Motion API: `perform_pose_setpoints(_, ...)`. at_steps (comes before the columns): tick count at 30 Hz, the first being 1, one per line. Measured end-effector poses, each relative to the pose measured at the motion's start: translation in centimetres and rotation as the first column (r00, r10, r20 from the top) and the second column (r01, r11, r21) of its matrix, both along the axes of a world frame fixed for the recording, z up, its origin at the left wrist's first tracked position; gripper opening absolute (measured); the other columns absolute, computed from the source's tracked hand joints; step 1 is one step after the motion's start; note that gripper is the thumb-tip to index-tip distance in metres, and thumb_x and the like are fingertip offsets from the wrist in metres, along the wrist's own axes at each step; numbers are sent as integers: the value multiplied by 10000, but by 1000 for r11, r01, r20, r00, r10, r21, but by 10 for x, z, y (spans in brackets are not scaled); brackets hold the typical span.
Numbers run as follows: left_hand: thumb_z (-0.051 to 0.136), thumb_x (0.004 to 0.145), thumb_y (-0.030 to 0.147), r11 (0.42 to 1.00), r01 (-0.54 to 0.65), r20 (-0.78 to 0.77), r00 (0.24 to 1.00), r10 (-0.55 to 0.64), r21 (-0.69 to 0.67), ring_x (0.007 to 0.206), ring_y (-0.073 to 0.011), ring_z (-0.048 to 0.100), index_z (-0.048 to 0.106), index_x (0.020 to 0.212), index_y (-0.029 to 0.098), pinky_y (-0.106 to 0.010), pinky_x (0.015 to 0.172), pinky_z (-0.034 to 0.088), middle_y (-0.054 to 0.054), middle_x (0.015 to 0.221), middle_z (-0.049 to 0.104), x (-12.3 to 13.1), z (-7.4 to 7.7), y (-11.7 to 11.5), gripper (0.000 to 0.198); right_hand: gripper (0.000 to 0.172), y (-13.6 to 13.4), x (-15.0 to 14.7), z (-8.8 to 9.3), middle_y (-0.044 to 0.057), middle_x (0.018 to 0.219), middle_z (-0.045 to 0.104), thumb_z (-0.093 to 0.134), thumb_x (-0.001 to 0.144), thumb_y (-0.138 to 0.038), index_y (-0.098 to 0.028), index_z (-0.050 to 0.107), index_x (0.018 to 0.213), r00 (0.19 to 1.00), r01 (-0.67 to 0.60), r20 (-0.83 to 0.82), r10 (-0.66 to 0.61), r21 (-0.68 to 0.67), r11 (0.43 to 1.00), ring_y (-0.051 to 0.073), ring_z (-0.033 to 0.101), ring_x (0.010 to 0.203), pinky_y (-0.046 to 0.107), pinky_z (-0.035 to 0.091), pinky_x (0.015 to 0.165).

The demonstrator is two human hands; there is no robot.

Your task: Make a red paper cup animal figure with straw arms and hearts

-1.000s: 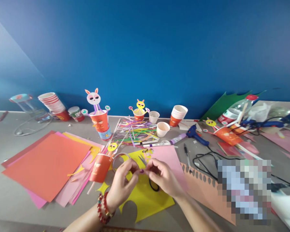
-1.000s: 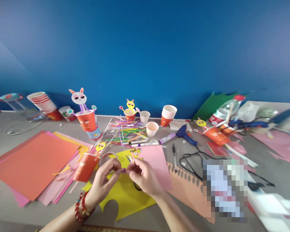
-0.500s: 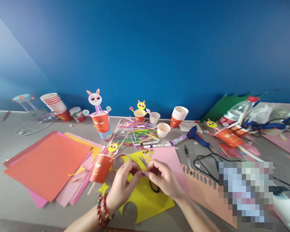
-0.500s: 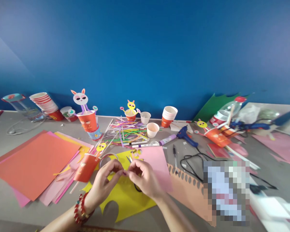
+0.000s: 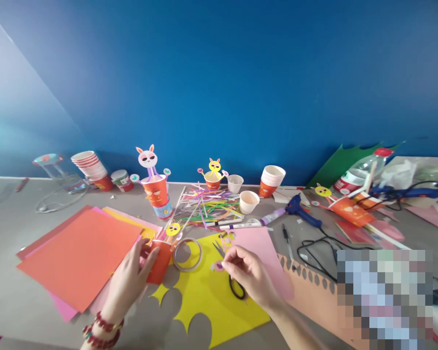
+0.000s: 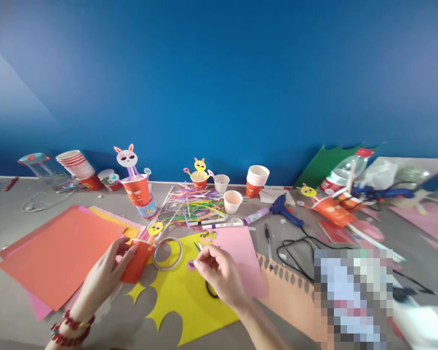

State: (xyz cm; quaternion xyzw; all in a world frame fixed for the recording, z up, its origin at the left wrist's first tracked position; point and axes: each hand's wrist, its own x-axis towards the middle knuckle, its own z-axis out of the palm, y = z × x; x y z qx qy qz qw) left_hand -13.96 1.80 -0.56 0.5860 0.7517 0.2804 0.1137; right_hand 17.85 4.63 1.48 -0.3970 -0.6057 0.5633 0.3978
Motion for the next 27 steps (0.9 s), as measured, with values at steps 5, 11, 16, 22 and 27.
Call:
perform_pose_setpoints(5,498,906,600,999,10,71,997,-13,41,922,-288,719,434,1369,248,-409,769,576,-104,1123,710,19,-5,-8,585,215,0,0,0,-22,711,564,628,930,-337,-191,562,787,1000,-4,-7,4,-2,1000,122,538,625,224,379,579)
perform_pose_setpoints(11,612,830,605,999,28,354,934,-37,31,1036,-331,694,409,1402,266,-457,835,575,-113,1204,669,25,-5,-15,695,207,-3,1,3,-20,715,554,634,935,-327,-187,572,796,998,-21,-50,22,17,1000,127,557,657,220,385,590)
perform_pose_setpoints(16,737,790,480,990,26,626,773,-106,136,1209,-336,614,370,1449,280,-389,921,557,-125,1392,557,44,7,-22,780,219,-6,3,10,-23,711,540,670,918,-344,-186,589,791,970,-83,-227,92,49,995,103,514,602,220,420,593)
perform_pose_setpoints(22,766,797,375,945,234,746,580,-326,230,1172,-339,638,316,1446,253,-404,949,538,-146,1324,622,91,16,-12,798,119,-14,4,22,18,894,557,676,915,-261,-207,621,825,910,-137,-378,174,123,983,137,625,735,297,544,716)
perform_pose_setpoints(27,786,790,325,872,350,667,563,-488,343,1305,-356,528,303,1449,235,-462,1088,431,-170,1430,509,116,22,-5,822,110,-20,3,25,60,954,600,658,915,-208,-222,634,808,955,-72,-253,153,302,950,199,630,915,318,564,759)
